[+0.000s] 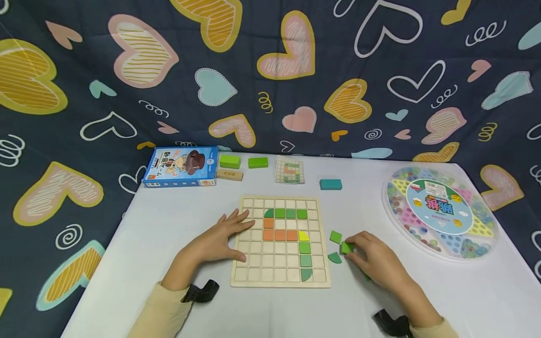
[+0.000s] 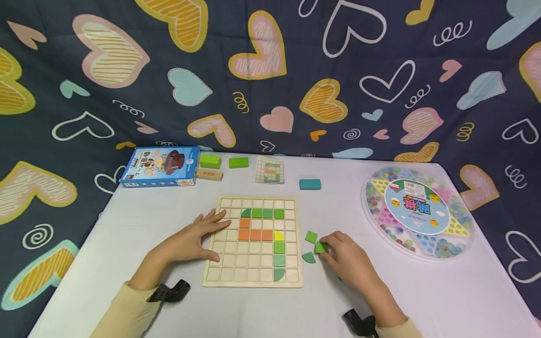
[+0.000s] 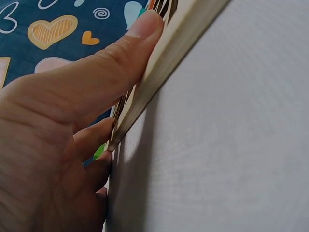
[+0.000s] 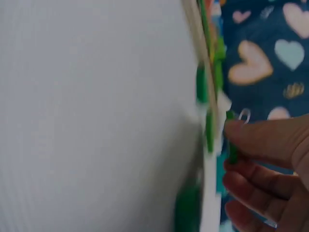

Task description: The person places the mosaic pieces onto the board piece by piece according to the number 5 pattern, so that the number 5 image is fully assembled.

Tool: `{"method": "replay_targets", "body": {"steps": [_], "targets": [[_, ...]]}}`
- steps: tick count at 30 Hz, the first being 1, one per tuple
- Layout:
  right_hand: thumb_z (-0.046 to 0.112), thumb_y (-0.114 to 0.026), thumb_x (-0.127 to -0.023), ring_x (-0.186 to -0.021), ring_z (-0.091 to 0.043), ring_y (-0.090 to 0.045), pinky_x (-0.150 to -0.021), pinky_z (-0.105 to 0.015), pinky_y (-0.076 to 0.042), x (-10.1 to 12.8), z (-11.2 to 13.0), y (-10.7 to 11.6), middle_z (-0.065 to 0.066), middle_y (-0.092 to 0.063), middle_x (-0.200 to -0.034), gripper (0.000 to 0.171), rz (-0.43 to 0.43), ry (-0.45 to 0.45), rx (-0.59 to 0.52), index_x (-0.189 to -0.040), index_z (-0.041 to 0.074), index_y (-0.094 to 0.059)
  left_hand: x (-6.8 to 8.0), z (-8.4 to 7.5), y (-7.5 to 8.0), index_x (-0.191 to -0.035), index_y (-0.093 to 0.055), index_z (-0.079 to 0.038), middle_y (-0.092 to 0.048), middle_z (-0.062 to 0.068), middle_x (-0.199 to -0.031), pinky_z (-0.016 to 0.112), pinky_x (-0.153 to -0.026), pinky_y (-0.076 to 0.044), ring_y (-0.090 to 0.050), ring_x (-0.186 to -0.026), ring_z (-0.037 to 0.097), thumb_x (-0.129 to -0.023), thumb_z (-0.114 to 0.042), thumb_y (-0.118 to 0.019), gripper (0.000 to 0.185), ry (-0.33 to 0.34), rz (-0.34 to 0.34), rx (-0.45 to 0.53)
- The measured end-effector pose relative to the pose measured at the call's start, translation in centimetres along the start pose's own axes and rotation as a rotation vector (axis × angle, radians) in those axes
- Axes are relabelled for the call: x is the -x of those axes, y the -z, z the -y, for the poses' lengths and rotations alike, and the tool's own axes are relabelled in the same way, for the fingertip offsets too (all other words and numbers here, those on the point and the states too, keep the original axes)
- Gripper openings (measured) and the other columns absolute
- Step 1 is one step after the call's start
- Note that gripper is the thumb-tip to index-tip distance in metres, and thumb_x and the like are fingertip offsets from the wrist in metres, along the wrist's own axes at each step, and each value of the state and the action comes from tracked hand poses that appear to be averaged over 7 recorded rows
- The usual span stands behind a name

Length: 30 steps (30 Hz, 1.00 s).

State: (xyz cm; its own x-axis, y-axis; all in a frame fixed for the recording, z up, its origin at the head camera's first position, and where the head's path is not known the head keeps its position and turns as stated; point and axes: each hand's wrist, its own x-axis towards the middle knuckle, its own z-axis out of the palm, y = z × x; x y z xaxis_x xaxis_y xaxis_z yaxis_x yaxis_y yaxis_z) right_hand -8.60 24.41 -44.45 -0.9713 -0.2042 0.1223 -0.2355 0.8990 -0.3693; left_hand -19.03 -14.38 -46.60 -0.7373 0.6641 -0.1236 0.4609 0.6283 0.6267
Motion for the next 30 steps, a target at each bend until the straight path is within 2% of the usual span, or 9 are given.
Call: {"method": "replay_targets", "body": {"steps": [4,8,12,18,21,25,27,30], "targets": [[0.02,-0.08,-0.075,-0.095,-0.01,-0.062,-0.081,-0.033,-0.055,0.2,2.7,-0.6,0.009,-0.063,-0.099,0.031,-0.023,0.12,-0.098,-0.103,0.014,-0.069,-0.1,0.0,0.1,-0.144,-0.042,-0.017,-0.021,0.006,-0.158,0.054,-0.118,-0.005,-0.007,-0.147,0.03,-0.064,-0.044,-0.083,0.093,-0.003,0.0,-0.013],[0.025,-0.078,-0.077,-0.095,-0.004,-0.058,-0.081,-0.028,-0.054,0.0,5.5,-1.7,0.013,-0.061,-0.102,0.029,0.038,0.235,-0.152,-0.104,0.017,-0.07,-0.2,-0.1,0.2,-0.144,-0.043,-0.017,-0.021,0.006,-0.158,0.054,-0.118,-0.005,-0.007,-0.147,0.03,-0.064,-0.043,-0.083,0.093,-0.002,-0.009,-0.01],[0.027,-0.076,-0.079,-0.096,-0.003,-0.055,-0.08,-0.025,-0.052,-0.5,7.1,-3.0,0.014,-0.061,-0.102,0.027,0.092,0.315,-0.139,-0.103,0.018,-0.071,-0.2,0.0,0.1,-0.144,-0.043,-0.017,-0.021,0.006,-0.158,0.054,-0.118,-0.005,-0.007,-0.147,0.03,-0.064,-0.044,-0.083,0.093,-0.002,-0.002,-0.002],[0.024,-0.079,-0.076,-0.091,-0.005,-0.055,-0.077,-0.023,-0.051,-1.1,7.9,-4.5,0.009,-0.062,-0.096,0.026,0.063,0.409,-0.08,-0.099,0.015,-0.072,-0.2,0.0,0.0,-0.144,-0.043,-0.017,-0.02,0.005,-0.158,0.055,-0.117,-0.005,-0.006,-0.147,0.03,-0.064,-0.044,-0.083,0.093,-0.002,0.004,-0.001],[0.026,-0.079,-0.075,-0.089,-0.005,-0.053,-0.077,-0.022,-0.05,-1.3,8.1,-4.7,0.009,-0.06,-0.095,0.028,0.064,0.414,-0.083,-0.099,0.015,-0.072,-0.2,0.0,0.0,-0.144,-0.043,-0.017,-0.02,0.005,-0.158,0.055,-0.117,-0.004,-0.006,-0.147,0.03,-0.064,-0.043,-0.084,0.093,-0.003,-0.002,0.002],[0.034,-0.077,-0.077,-0.091,-0.004,-0.053,-0.078,-0.023,-0.05,-1.3,7.5,-4.1,0.01,-0.06,-0.099,0.034,0.067,0.367,-0.107,-0.105,0.016,-0.07,-0.2,0.1,0.0,-0.144,-0.043,-0.016,-0.021,0.006,-0.158,0.055,-0.117,-0.004,-0.006,-0.147,0.03,-0.064,-0.042,-0.084,0.094,-0.006,-0.004,0.008],[0.034,-0.077,-0.077,-0.092,-0.005,-0.055,-0.079,-0.026,-0.051,-1.5,6.5,-3.3,0.009,-0.062,-0.101,0.036,0.039,0.304,-0.115,-0.107,0.016,-0.07,-0.1,0.1,0.0,-0.144,-0.043,-0.016,-0.021,0.006,-0.157,0.054,-0.118,-0.004,-0.006,-0.147,0.03,-0.064,-0.043,-0.084,0.094,-0.007,-0.002,0.012],[0.025,-0.078,-0.078,-0.095,-0.012,-0.059,-0.082,-0.034,-0.053,-2.0,4.3,-2.2,0.004,-0.064,-0.103,0.034,-0.026,0.16,-0.112,-0.108,0.012,-0.069,-0.1,0.0,0.0,-0.144,-0.042,-0.016,-0.021,0.007,-0.157,0.055,-0.117,-0.004,-0.006,-0.147,0.031,-0.064,-0.043,-0.083,0.094,-0.012,-0.002,0.01]]}}
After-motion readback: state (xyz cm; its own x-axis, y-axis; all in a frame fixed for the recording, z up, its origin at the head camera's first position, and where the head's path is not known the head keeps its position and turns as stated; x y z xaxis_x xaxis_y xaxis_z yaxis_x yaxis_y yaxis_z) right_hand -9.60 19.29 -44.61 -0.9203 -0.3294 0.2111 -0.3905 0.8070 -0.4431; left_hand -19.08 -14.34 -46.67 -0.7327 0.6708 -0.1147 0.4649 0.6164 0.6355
